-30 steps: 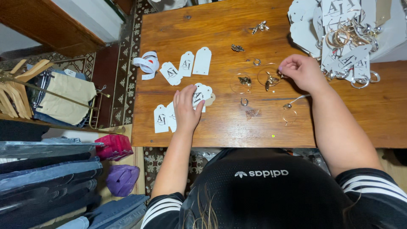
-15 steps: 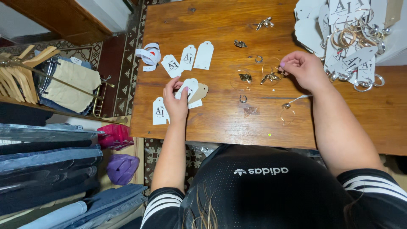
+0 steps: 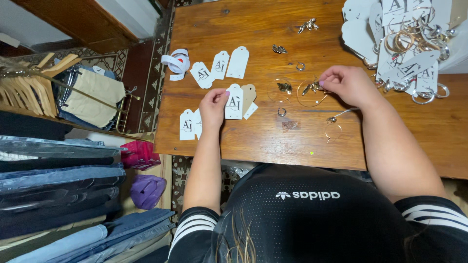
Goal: The person attaches small metal clasps to white paper tags using a thin string. They pick up a tag and a clasp, thread the string through the clasp and the tag hole, and then place the finished item on a pile of completed tags.
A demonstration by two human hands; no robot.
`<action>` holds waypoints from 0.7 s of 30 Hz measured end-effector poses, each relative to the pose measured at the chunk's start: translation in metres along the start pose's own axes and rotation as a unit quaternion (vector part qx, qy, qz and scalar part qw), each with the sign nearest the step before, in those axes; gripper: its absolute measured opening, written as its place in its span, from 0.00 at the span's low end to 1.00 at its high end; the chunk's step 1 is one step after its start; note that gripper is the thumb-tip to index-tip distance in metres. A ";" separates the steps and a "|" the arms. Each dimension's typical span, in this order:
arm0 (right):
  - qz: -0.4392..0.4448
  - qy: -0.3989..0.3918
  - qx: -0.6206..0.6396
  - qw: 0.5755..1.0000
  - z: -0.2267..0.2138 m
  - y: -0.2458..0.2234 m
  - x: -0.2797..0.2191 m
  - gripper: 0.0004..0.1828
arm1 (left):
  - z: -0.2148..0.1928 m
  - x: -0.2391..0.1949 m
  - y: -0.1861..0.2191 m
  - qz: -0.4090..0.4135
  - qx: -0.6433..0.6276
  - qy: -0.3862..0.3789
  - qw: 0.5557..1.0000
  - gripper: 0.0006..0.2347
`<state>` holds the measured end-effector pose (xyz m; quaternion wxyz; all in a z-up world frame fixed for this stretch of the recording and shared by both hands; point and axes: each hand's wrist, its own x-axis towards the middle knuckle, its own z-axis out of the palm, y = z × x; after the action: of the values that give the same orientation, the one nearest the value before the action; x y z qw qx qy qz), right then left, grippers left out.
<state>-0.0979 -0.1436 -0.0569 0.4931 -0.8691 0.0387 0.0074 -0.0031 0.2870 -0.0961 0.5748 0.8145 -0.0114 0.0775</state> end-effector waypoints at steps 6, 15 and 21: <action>-0.008 -0.010 -0.085 0.996 0.005 0.001 0.002 0.09 | -0.001 -0.004 0.002 0.100 0.194 -0.013 0.976 0.09; -0.053 0.035 -0.092 0.994 0.004 0.000 0.000 0.12 | -0.014 -0.011 0.024 0.093 0.353 -0.191 0.911 0.29; -0.090 0.075 -0.052 0.992 -0.002 0.004 -0.001 0.13 | -0.014 0.003 0.024 0.103 0.332 -0.228 0.909 0.24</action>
<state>-0.0988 -0.1476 -0.0591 0.4412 -0.8917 -0.0035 -0.1007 -0.0041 0.2922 -0.0687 0.2419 0.9480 -0.1999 -0.0524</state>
